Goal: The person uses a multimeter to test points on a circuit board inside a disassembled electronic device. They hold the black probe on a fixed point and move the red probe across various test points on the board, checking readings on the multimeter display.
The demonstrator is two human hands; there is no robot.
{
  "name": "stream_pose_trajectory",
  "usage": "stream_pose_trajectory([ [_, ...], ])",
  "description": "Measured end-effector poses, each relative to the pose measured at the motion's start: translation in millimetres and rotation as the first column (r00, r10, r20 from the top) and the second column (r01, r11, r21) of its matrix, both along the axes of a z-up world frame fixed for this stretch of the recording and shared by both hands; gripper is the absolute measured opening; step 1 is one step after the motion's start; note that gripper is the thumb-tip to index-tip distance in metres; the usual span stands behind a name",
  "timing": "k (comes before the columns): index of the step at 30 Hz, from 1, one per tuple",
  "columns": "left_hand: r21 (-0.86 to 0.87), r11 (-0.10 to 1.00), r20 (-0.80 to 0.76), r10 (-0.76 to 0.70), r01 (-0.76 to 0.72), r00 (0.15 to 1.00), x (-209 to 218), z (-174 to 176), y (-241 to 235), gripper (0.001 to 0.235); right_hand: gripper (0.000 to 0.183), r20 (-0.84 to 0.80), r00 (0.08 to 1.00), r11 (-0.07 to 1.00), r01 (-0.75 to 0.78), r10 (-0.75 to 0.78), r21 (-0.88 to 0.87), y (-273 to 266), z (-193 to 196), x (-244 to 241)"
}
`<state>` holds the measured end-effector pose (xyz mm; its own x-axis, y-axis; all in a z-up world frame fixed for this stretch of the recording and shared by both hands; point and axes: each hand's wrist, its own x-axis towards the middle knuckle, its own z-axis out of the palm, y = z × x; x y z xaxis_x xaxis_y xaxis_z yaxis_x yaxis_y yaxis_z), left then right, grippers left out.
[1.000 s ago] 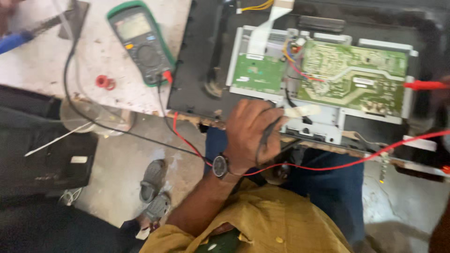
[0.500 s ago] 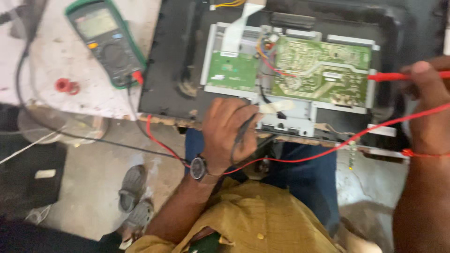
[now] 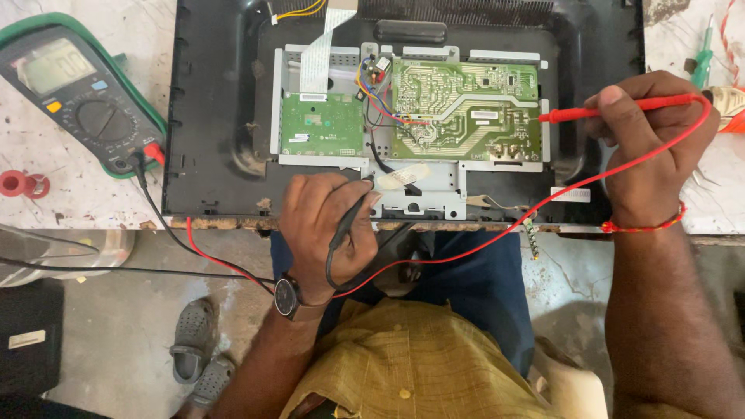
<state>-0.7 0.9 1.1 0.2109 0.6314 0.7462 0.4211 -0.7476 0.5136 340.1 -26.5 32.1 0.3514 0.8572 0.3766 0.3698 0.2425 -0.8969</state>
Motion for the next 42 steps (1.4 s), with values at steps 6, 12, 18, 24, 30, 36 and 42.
stream_pose_trajectory([
  [6, 0.026, 0.999, 0.022, 0.021, -0.021, 1.0, 3, -1, 1, 0.013, 0.02, 0.059, 0.998, 0.999, -0.034, 0.032, 0.023, -2, 1, -1],
  [12, 0.014, 1.0, 0.015, 0.027, -0.027, 1.0, 3, -1, 0, 0.012, 0.023, 0.063, 0.998, 1.0, -0.026, 0.027, -0.002, -1, 1, 0],
  [18, 0.013, 0.999, 0.009, 0.039, -0.039, 0.999, 4, 1, -1, 0.01, 0.022, -0.003, 1.0, 0.999, -0.019, 0.019, -0.028, -1, 4, -2],
  [24, 0.011, 1.0, 0.014, 0.021, -0.021, 1.0, 2, 0, 0, 0.013, 0.024, 0.015, 1.0, 0.999, -0.027, 0.028, -0.017, 2, 5, -2],
  [30, 0.083, 0.996, -0.006, -0.024, 0.025, 1.0, 0, 7, 2, 0.016, 0.023, 0.043, 0.999, 1.0, -0.004, 0.003, 0.026, 0, 1, -5],
  [36, 0.011, 1.0, 0.056, 0.024, -0.025, 0.998, 1, 13, -4, 0.017, 0.022, -0.024, 0.999, 0.995, 0.023, -0.021, 0.093, 1, -15, 4],
  [42, 0.022, 1.0, 0.057, 0.012, -0.013, 0.998, 0, 10, -2, 0.019, 0.023, 0.025, 0.998, 0.996, 0.061, -0.063, 0.064, 4, -10, -1],
])
